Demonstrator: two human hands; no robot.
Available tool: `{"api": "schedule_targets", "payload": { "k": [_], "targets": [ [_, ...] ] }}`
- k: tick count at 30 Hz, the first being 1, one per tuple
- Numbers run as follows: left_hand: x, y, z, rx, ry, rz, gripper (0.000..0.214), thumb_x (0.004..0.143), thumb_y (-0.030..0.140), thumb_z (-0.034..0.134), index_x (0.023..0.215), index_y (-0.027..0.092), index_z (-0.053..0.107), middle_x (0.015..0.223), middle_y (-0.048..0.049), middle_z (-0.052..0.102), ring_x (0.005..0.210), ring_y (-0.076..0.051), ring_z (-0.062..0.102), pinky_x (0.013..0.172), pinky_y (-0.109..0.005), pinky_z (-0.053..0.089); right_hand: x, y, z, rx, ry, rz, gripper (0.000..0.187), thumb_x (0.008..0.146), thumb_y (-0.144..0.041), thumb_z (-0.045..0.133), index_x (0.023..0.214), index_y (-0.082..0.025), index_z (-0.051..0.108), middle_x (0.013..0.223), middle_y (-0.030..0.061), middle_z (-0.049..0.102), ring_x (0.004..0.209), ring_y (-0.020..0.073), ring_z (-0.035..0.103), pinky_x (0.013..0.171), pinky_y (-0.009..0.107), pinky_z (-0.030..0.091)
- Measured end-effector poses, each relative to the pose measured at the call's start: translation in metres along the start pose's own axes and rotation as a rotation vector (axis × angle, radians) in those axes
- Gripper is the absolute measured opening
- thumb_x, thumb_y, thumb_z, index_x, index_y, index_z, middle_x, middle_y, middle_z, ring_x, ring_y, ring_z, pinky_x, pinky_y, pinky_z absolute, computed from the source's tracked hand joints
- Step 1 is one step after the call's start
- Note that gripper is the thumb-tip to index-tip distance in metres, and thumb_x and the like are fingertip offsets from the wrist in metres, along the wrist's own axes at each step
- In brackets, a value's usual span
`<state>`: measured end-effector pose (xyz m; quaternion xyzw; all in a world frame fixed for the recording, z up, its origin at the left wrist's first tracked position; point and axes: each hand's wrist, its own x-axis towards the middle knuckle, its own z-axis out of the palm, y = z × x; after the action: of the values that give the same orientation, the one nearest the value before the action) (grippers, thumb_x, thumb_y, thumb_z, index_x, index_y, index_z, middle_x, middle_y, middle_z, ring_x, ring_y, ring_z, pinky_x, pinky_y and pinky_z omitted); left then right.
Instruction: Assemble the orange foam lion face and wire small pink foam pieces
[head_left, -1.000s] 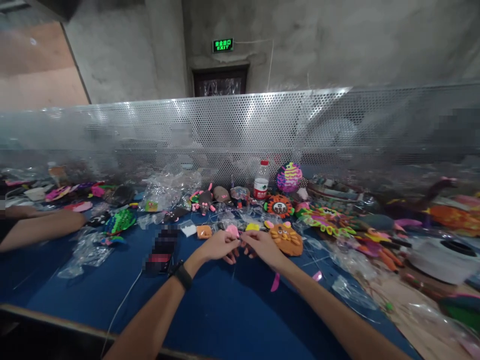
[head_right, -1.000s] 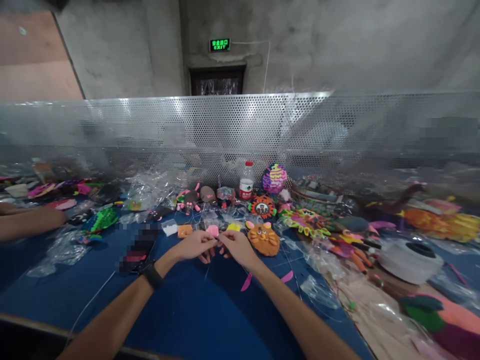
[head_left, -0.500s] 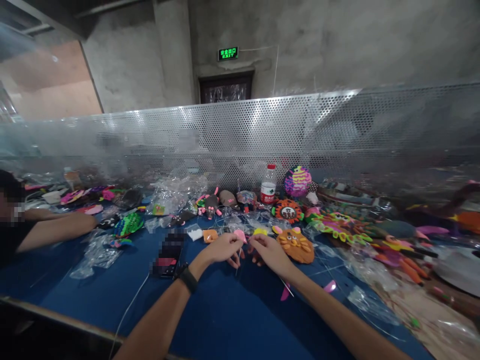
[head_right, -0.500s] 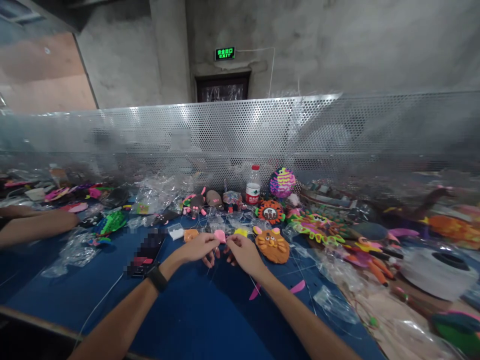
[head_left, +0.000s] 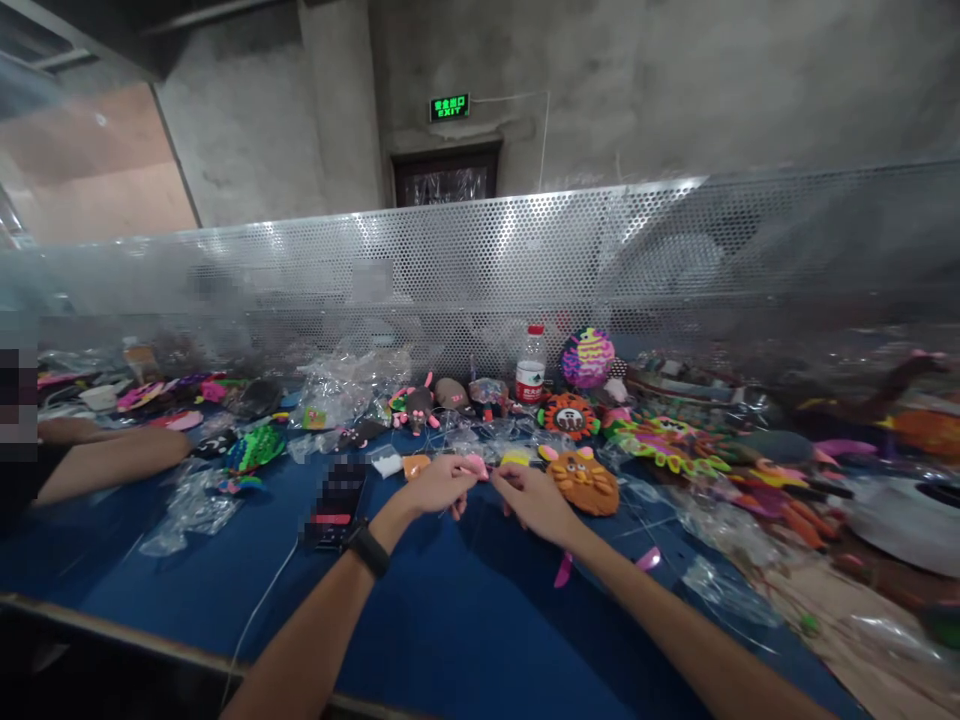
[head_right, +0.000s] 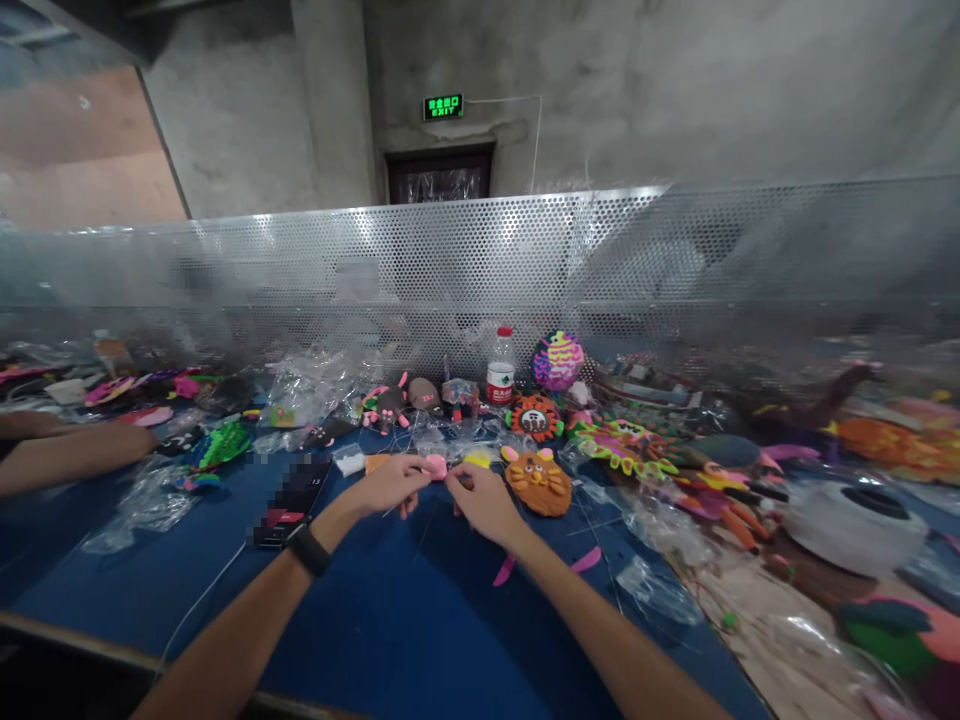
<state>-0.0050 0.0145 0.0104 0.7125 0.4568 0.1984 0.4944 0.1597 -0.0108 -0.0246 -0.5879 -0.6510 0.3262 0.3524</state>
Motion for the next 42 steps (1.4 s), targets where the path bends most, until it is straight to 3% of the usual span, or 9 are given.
{"api": "schedule_targets", "payload": {
  "k": [4,7,13,21,28,32,35,38,42],
  "targets": [
    [-0.002,0.005,-0.011,0.098,0.068,-0.048,0.026,0.079,0.017,0.047,0.053,0.016,0.046,0.041,0.0051,0.047,0.036,-0.007,0.047,0.042,-0.018,0.038,-0.002,0.001,-0.006,-0.334,0.008,-0.166,0.023,0.086,-0.026,0.045,0.076,-0.018,0.064,0.051,-0.0002,0.062,0.050,0.0140,0.059,0.052,0.022,0.038],
    [-0.001,0.010,-0.022,0.219,0.141,-0.010,0.032,0.080,0.018,0.047,0.048,0.017,0.043,0.037,0.0049,0.045,0.032,-0.007,0.043,0.039,-0.017,0.034,-0.003,0.000,-0.012,-0.534,0.030,-0.138,0.022,0.087,-0.026,0.048,0.081,-0.020,0.067,0.064,0.0032,0.068,0.061,0.0162,0.062,0.053,0.023,0.034],
    [0.003,0.005,-0.013,0.057,0.287,0.118,0.019,0.087,0.031,0.045,0.084,0.016,0.055,0.037,0.0085,0.043,0.030,-0.009,0.042,0.035,-0.017,0.031,-0.003,-0.005,-0.025,-0.685,0.099,-0.159,0.023,0.088,-0.024,0.046,0.097,-0.023,0.066,0.083,0.0047,0.071,0.077,0.0197,0.063,0.055,0.025,0.031],
    [-0.002,-0.002,0.004,-0.015,0.411,0.199,0.020,0.088,0.035,0.041,0.081,0.018,0.050,0.036,0.0114,0.034,0.026,-0.007,0.033,0.032,-0.017,0.022,0.007,0.000,-0.033,-0.785,0.297,-0.060,0.020,0.087,-0.025,0.046,0.089,-0.020,0.066,0.087,0.0090,0.071,0.080,0.0221,0.064,0.058,0.026,0.034],
    [-0.005,0.001,0.007,-0.089,0.345,0.213,0.025,0.087,0.040,0.041,0.089,0.017,0.051,0.030,0.0108,0.038,0.024,-0.010,0.038,0.033,-0.018,0.027,0.006,0.000,-0.046,-0.783,0.327,0.006,0.021,0.086,-0.022,0.047,0.079,-0.019,0.067,0.086,0.0091,0.070,0.085,0.0225,0.064,0.061,0.025,0.037],
    [-0.009,0.003,0.009,-0.109,0.273,0.213,0.034,0.080,0.050,0.052,0.072,0.017,0.053,0.036,0.0067,0.047,0.030,-0.009,0.045,0.035,-0.018,0.031,0.006,-0.002,-0.039,-0.773,0.321,-0.190,0.024,0.089,-0.022,0.045,0.082,-0.020,0.068,0.094,0.0082,0.068,0.093,0.0212,0.061,0.069,0.025,0.041],
    [-0.010,0.003,0.014,-0.293,0.140,0.105,0.033,0.078,0.047,0.058,0.073,0.014,0.057,0.062,-0.0030,0.066,0.054,-0.013,0.063,0.047,-0.020,0.043,0.005,-0.006,-0.028,-0.729,0.302,-0.275,0.022,0.089,-0.023,0.046,0.086,-0.021,0.068,0.096,0.0071,0.068,0.095,0.0216,0.060,0.071,0.026,0.041],
    [-0.009,0.001,0.018,-0.407,0.082,-0.016,0.023,0.078,0.035,0.064,0.083,0.012,0.063,0.092,-0.0110,0.070,0.084,-0.016,0.066,0.070,-0.024,0.050,0.005,-0.008,-0.024,-0.707,0.303,-0.153,0.020,0.087,-0.023,0.047,0.083,-0.019,0.067,0.093,0.0100,0.069,0.091,0.0237,0.062,0.067,0.027,0.041],
    [-0.004,-0.002,0.020,-0.377,0.174,-0.023,0.016,0.078,0.027,0.064,0.079,0.011,0.066,0.097,-0.0117,0.068,0.095,-0.016,0.062,0.085,-0.026,0.048,0.004,-0.005,-0.037,-0.687,0.353,0.090,0.019,0.084,-0.025,0.048,0.083,-0.017,0.066,0.088,0.0143,0.070,0.081,0.0258,0.065,0.061,0.028,0.038]
  ]
}}
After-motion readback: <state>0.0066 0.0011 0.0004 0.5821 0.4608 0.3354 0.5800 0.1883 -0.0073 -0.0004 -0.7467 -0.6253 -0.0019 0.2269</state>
